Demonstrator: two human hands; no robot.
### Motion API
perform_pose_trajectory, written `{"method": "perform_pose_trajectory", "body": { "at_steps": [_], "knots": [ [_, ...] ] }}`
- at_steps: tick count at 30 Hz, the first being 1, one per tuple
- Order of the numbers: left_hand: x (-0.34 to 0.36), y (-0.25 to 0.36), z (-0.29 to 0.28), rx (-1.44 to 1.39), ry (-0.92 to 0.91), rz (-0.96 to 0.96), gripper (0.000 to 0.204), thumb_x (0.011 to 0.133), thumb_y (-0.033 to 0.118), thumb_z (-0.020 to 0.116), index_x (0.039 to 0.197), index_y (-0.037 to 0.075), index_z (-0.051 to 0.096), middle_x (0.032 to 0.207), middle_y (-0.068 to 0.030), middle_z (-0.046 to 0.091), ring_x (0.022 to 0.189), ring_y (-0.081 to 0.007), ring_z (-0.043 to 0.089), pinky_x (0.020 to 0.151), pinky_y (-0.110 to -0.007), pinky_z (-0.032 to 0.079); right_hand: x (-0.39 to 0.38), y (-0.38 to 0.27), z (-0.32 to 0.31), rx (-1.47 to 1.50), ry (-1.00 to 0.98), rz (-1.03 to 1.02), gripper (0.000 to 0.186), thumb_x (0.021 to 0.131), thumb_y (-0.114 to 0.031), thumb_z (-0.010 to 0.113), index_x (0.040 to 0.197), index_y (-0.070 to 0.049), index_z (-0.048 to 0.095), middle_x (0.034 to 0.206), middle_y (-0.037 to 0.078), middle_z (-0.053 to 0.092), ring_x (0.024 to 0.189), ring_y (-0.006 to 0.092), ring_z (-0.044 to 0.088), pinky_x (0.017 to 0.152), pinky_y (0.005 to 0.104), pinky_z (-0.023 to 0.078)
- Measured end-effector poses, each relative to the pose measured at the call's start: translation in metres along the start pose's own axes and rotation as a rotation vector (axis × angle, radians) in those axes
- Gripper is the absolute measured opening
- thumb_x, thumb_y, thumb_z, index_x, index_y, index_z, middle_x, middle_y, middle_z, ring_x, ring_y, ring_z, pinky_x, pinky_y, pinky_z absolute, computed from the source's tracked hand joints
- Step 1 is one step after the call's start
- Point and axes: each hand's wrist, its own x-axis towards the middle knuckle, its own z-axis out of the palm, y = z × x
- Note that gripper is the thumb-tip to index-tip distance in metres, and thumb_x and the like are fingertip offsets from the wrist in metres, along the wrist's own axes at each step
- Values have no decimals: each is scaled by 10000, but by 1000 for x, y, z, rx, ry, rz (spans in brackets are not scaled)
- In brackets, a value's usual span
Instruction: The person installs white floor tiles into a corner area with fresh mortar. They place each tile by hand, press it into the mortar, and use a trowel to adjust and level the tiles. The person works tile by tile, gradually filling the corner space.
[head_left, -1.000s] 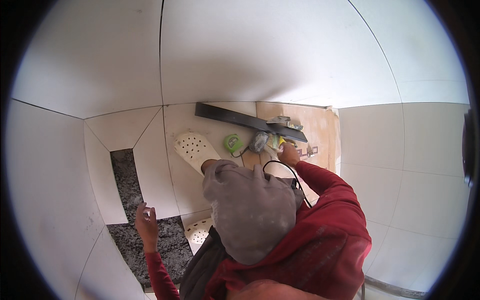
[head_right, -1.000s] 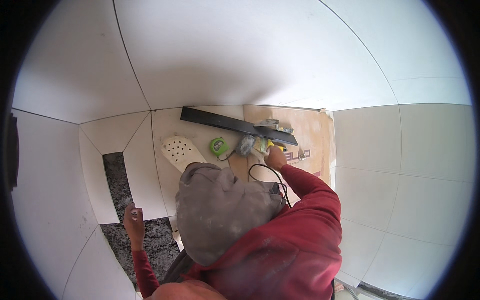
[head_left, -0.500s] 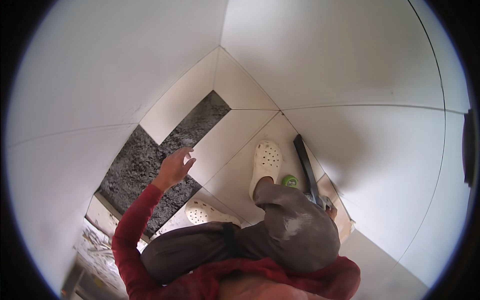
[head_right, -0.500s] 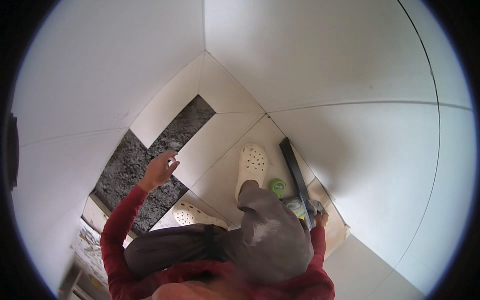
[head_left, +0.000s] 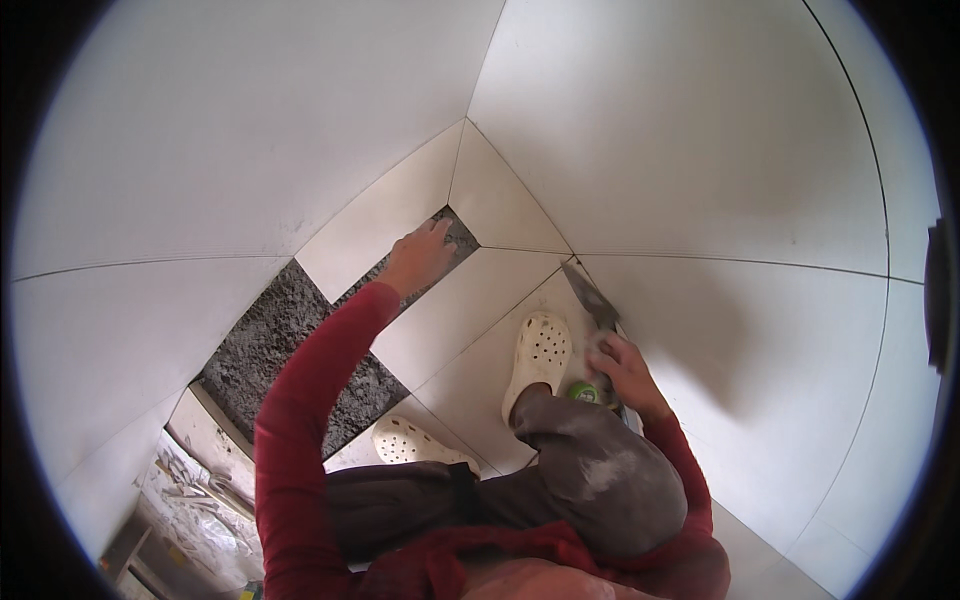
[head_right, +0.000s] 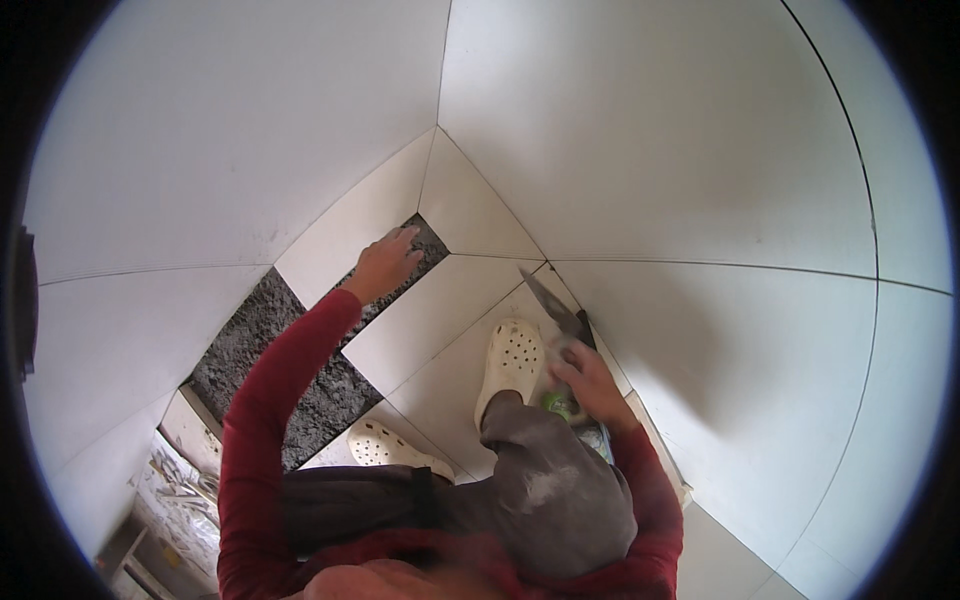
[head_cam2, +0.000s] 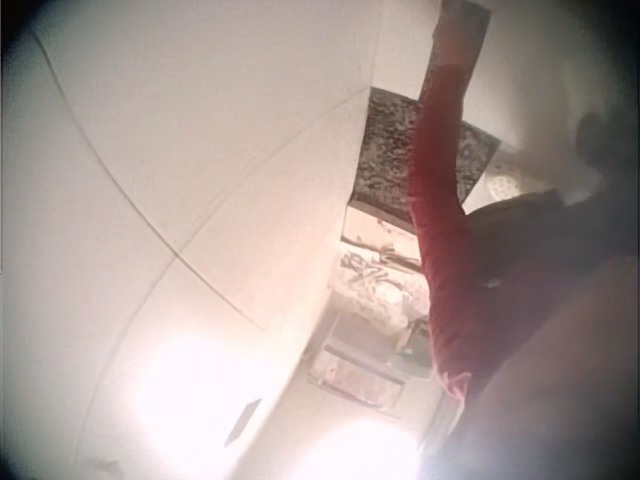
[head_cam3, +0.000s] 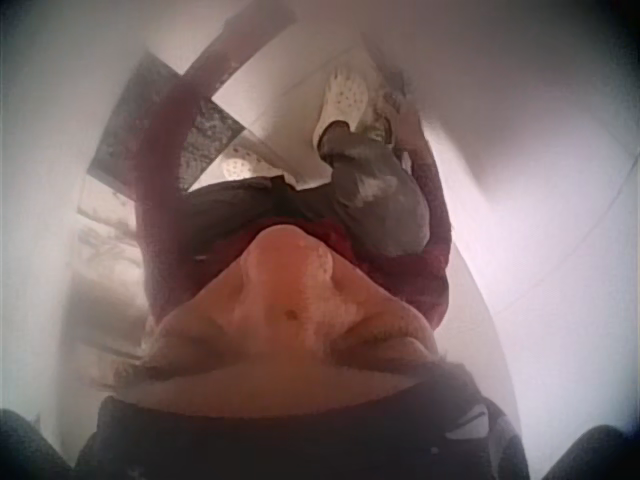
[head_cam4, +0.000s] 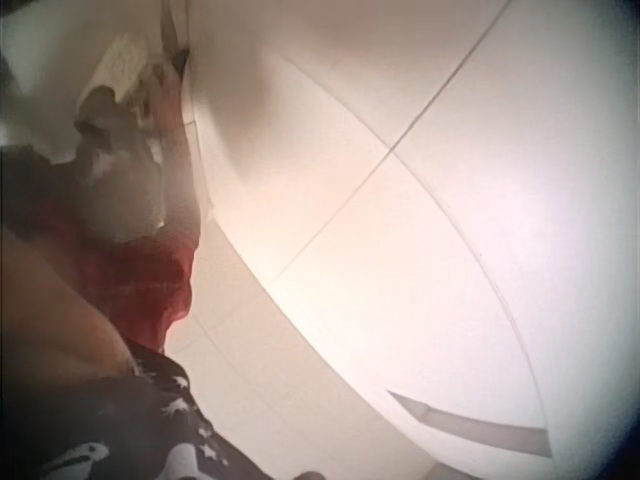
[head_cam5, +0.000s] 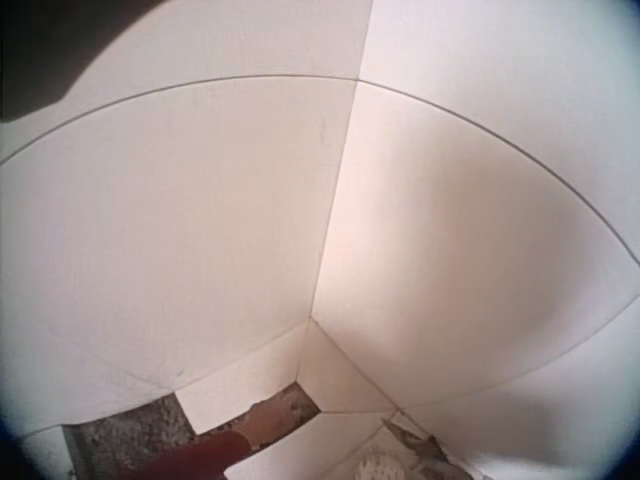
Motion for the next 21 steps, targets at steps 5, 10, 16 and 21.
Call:
{"method": "perform_pose_trajectory", "body": {
  "at_steps": [5, 10, 16, 21],
  "knots": [
    [21, 13, 8, 94, 27, -73, 595, 988, 301, 586, 1483, 25, 408, 1232, -169, 619, 1072, -357, 665, 855, -481, 569, 88, -38, 36, 310, -181, 73, 209, 1027, -147, 525, 1141, 29, 533, 900, 78, 622, 537, 133, 592, 448, 279, 488],
    [28, 6, 22, 191, 64, -8, 622, 997, 333, 597, 1494, 22, 388, 1192, -155, 614, 1022, -322, 672, 771, -443, 583, 153, -38, 70, 445, 118, 102, 159, 1007, -145, 537, 1036, 10, 545, 848, 80, 612, 477, 137, 565, 387, 278, 451],
    [26, 6, 24, 252, 74, 30, 618, 978, 310, 614, 1451, -42, 429, 1166, -157, 629, 1014, -326, 672, 759, -427, 592, 197, -39, 72, 460, 254, 135, 108, 957, -110, 524, 974, -5, 543, 827, 83, 616, 486, 149, 576, 393, 296, 470],
    [25, 2, 24, 260, 77, 51, 623, 975, 323, 620, 1449, -37, 436, 1146, -151, 633, 984, -315, 672, 737, -419, 589, 209, -43, 71, 408, 256, 138, 115, 953, -103, 532, 991, 4, 551, 847, 93, 626, 516, 155, 590, 400, 299, 488]
  ]
}}
